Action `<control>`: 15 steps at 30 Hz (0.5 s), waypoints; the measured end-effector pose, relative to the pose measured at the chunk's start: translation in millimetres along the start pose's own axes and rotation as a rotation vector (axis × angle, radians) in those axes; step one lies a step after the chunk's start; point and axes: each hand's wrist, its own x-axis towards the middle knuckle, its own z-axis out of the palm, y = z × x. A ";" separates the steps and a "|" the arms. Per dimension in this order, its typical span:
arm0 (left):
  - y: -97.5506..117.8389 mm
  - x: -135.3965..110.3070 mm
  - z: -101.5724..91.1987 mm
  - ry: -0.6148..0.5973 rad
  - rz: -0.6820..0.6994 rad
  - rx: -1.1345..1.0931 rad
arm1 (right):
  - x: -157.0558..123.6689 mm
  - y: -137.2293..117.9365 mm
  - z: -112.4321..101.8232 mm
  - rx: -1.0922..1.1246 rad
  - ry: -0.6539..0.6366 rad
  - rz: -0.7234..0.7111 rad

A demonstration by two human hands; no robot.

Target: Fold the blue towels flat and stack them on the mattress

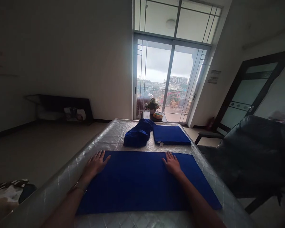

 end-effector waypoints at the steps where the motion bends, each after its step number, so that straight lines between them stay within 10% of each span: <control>1: 0.1 0.2 0.7 -0.001 0.002 0.000 | -1.8 19.7 -2.5 -0.024 0.001 0.043; 5: -1.3 -0.2 1.7 -0.001 0.008 0.026 | -11.8 83.1 -9.0 -0.081 0.033 0.217; 10: -1.7 -0.8 -9.2 -0.036 0.015 0.034 | -15.9 104.1 -6.8 -0.074 0.065 0.322; 15: 55.5 -11.0 -16.4 0.123 0.150 -0.062 | -12.5 102.3 -2.5 -0.058 0.065 0.313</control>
